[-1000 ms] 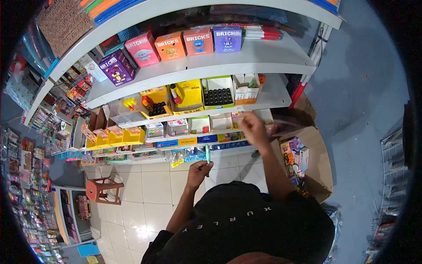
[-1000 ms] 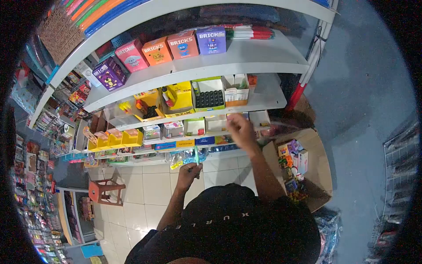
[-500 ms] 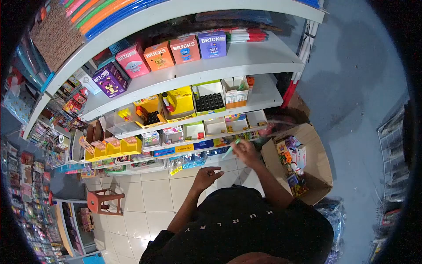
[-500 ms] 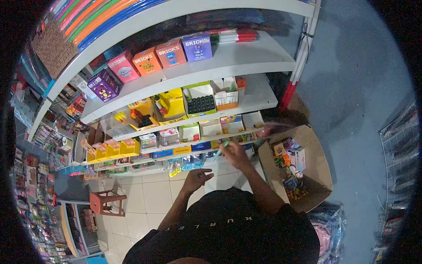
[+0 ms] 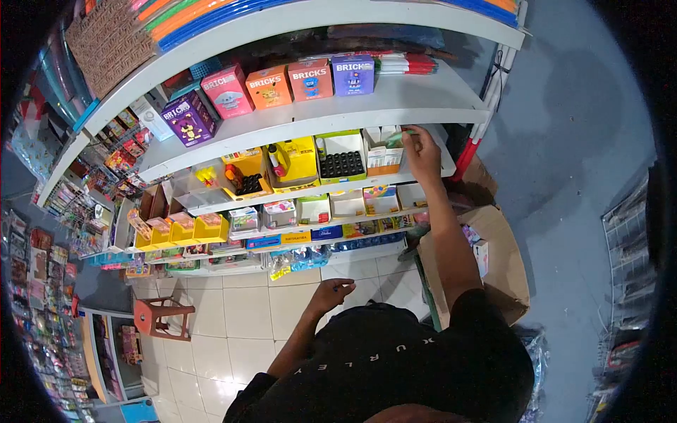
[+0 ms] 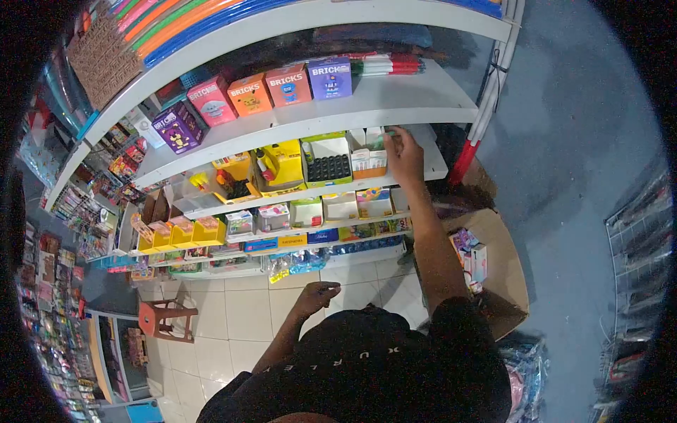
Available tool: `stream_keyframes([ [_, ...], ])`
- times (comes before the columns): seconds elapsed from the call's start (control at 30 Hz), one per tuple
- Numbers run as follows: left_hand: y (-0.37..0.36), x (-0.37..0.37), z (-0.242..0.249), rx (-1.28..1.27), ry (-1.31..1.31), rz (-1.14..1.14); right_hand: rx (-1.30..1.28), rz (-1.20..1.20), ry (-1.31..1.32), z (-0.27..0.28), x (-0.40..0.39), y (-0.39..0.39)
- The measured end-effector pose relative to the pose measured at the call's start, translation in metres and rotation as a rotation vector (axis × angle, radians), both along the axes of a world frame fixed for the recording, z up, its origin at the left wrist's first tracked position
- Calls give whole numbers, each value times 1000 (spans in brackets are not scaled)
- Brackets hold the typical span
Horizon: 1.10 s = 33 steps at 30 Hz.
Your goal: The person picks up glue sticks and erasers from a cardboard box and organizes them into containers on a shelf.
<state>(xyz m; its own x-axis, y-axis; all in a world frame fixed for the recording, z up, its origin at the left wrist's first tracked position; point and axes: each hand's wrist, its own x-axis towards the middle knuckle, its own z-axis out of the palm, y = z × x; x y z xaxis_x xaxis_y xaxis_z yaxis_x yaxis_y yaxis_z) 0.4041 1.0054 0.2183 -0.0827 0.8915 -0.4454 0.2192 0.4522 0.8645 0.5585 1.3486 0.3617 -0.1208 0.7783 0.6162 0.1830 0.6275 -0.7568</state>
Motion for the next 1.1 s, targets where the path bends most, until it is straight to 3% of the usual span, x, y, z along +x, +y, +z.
stream_keyframes([
  [0.2,-10,-19,-43,141,-330,96,-145,8,65,-36,9,-20],
  [0.27,-10,-20,-26,143,-463,165,-232,92,102,-61,13,-37],
  [0.3,-5,-23,-15,50,-790,327,-261,120,93,-75,13,-45],
  [0.37,6,-26,3,71,-1020,494,-321,183,77,-92,9,-71],
  [0.43,13,-35,3,252,-1187,505,-429,262,86,-99,6,-95],
  [0.63,40,-45,28,355,-1334,539,-553,421,51,-118,0,-146],
  [0.77,49,-42,38,332,-1283,511,-633,466,-5,-121,1,-169],
  [0.9,49,-33,29,286,-1317,458,-564,537,-128,-105,-2,-198],
  [0.97,45,-28,15,254,-1312,414,-428,565,-366,-85,-8,-215],
  [1.03,34,-20,-10,223,-1240,358,-289,625,-395,-91,-19,-230],
  [1.07,28,-11,2,140,-1241,438,-332,651,-452,-97,-23,-240],
  [1.1,22,-11,-30,156,-1264,363,-245,652,-544,-113,-23,-244],
])
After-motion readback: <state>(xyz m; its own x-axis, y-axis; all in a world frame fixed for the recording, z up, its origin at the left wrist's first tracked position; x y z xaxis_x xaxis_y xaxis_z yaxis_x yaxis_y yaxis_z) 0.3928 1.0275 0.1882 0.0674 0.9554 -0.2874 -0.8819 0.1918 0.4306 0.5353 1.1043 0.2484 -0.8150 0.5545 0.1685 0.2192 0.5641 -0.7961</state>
